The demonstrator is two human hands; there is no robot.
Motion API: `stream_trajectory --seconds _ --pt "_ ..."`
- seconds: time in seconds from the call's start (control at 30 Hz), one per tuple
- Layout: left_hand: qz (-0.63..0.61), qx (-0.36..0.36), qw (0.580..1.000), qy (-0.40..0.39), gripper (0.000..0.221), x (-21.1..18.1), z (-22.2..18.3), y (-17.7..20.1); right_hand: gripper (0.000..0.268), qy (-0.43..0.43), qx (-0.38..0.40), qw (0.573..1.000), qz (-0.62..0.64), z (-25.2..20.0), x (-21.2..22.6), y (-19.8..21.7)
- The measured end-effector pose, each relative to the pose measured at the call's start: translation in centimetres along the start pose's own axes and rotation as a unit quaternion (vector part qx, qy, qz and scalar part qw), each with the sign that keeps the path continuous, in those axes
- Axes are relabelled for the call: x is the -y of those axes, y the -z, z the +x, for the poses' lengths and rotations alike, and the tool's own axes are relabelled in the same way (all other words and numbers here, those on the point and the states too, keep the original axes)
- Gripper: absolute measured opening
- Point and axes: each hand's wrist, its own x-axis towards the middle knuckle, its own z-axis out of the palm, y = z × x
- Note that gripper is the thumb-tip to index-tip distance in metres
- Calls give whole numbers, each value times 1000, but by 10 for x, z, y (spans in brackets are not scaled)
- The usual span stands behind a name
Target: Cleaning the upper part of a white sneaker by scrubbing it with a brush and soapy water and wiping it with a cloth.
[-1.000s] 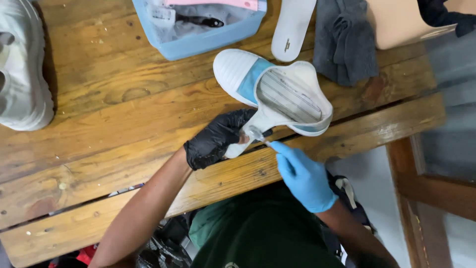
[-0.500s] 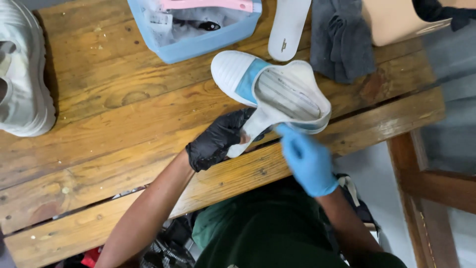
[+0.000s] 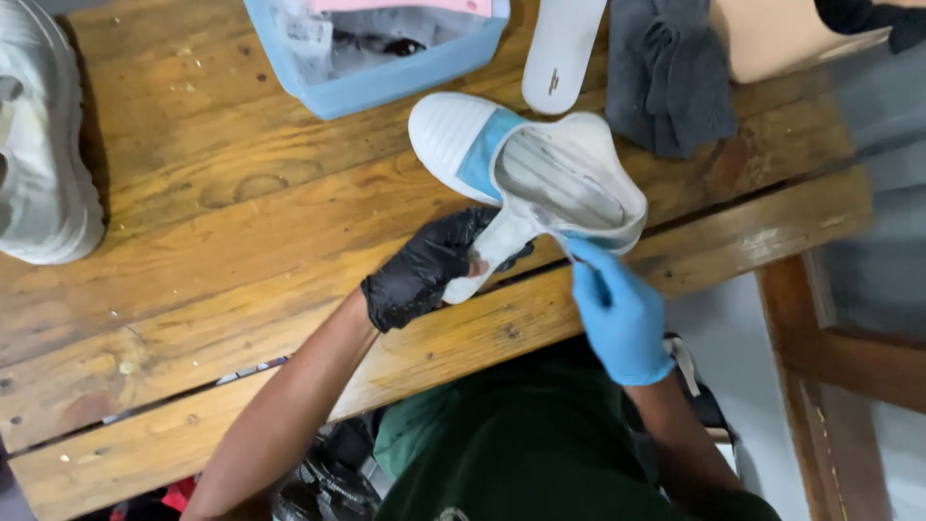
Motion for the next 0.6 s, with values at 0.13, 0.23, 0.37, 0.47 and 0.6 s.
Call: stream_trajectory --seconds 0.13,0.23,0.37,0.47,0.6 --pt "-15 -13 1000 21 61 -14 0 -5 36 -15 29 999 27 -11 20 -8" --pt "-23 2 1000 14 64 -16 -6 -9 31 -30 3 998 58 -3 18 1" --pt "-19 -11 1000 11 67 -20 -7 -10 32 -24 51 995 83 -7 13 -5" --pt "25 -8 1000 -11 64 0 1 3 31 -26 43 995 83 0 25 -4" --pt "120 -20 993 4 57 -6 1 5 33 -9 65 996 65 -7 29 -9"
